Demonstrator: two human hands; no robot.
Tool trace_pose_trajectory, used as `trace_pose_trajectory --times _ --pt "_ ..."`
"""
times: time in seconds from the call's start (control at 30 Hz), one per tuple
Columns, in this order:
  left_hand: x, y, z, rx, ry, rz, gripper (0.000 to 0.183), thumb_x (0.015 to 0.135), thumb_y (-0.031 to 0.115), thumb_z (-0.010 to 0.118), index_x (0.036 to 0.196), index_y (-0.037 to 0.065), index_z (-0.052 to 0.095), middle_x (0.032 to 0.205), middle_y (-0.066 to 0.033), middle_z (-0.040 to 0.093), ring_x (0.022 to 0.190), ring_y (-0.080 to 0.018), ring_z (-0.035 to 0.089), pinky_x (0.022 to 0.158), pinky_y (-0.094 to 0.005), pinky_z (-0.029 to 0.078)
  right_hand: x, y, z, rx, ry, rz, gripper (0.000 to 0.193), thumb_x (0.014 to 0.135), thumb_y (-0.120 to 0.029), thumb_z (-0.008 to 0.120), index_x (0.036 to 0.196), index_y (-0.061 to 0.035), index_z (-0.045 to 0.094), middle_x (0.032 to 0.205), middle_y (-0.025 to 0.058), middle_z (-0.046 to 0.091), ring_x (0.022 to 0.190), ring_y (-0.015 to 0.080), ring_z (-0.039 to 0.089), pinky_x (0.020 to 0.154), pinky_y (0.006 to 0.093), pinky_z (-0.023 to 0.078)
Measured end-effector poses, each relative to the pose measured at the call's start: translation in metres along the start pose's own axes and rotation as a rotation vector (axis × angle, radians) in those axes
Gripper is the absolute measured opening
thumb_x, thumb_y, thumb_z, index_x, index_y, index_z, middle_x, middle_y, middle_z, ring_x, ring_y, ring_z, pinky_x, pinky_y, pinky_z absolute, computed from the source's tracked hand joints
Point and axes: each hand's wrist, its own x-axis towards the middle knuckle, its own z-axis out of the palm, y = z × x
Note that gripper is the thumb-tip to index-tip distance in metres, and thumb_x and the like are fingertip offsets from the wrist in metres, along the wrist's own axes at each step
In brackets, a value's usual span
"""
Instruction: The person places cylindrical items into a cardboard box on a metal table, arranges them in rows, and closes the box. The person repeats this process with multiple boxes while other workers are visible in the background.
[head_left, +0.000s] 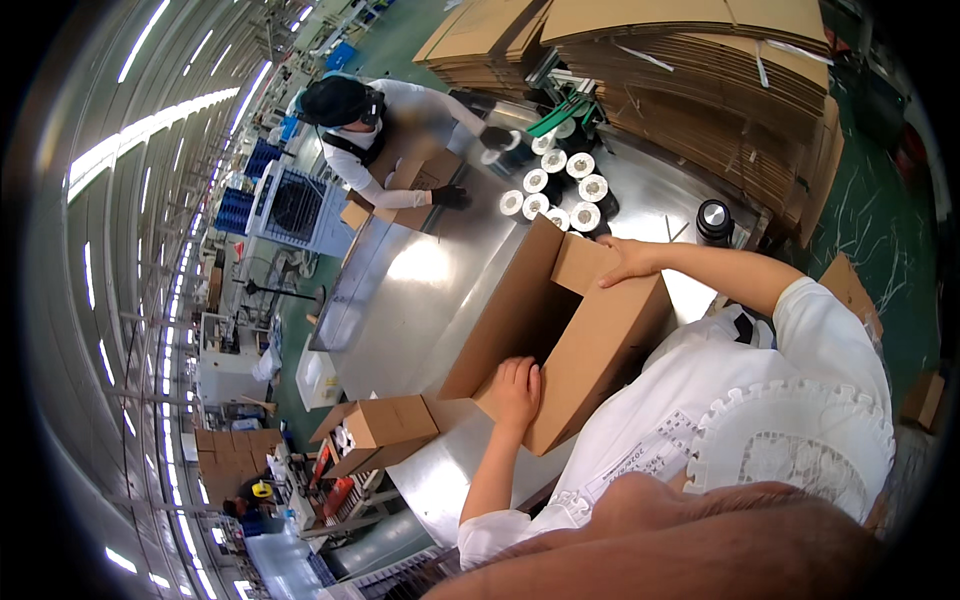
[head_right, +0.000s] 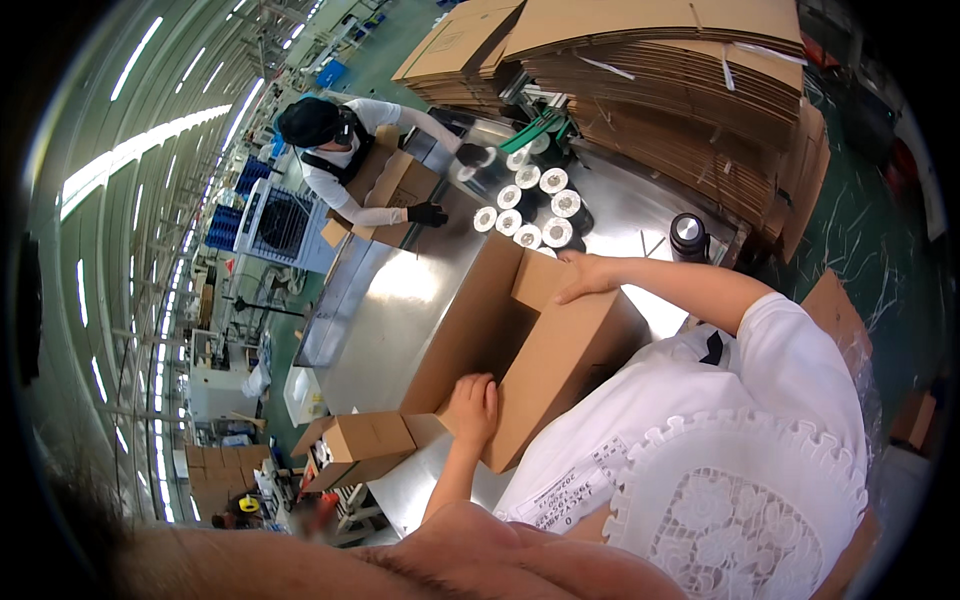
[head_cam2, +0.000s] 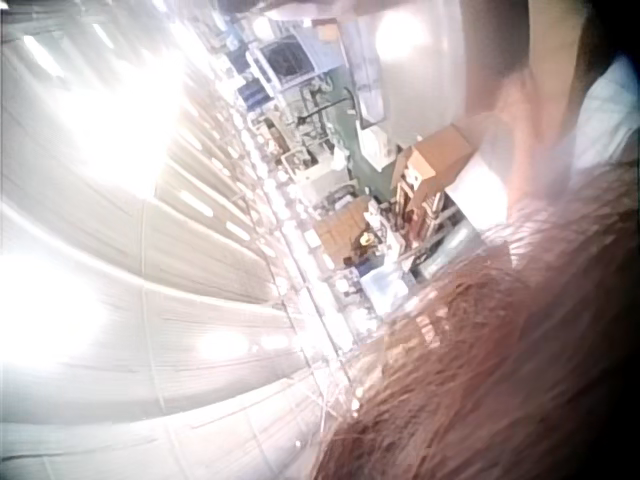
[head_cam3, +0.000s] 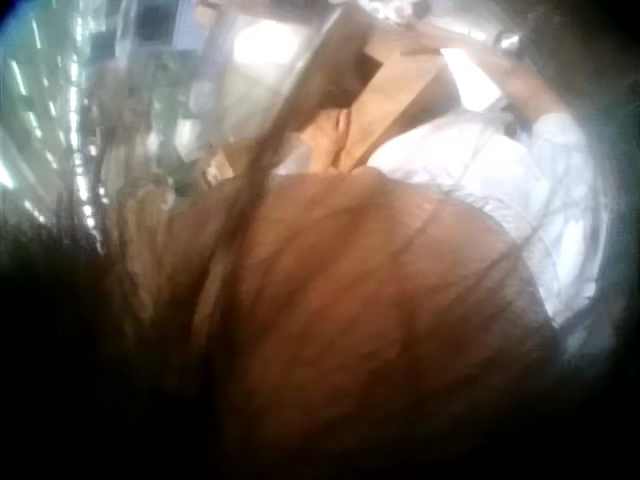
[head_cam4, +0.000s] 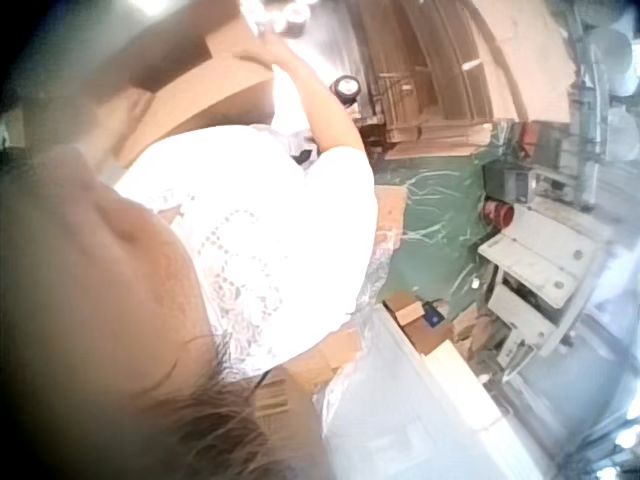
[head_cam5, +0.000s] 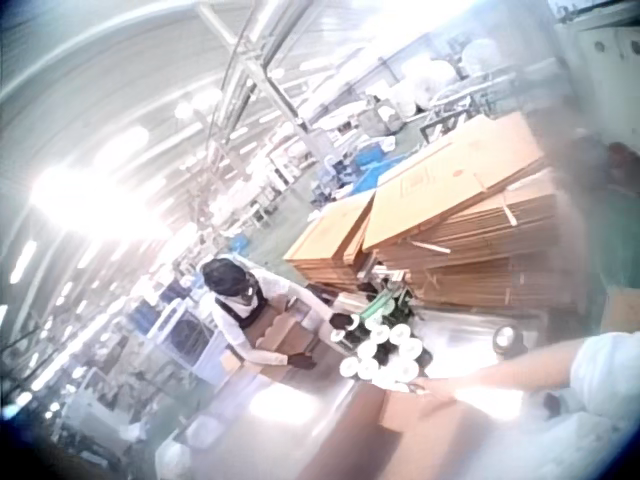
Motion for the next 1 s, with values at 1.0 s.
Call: trace_pose_trajectory --times 1.0 --pt "0.071 0.041 0.056 0.101 0.148 -0.393 0.037 0.091 0.036 0.052 0.095 0.002 0.064 0.09 -0.0205 0.06 0.088 -0.0371 0.056 0.079 -0.0463 0.043 -0.01 -0.105 0.041 -0.603 0.541 -0.623 0.058 0.087 -0.041 0.062 0.124 0.0013 0.052 0.144 0.0193 0.037 0.14 0.0353 0.023 0.111 0.0506 0.023"
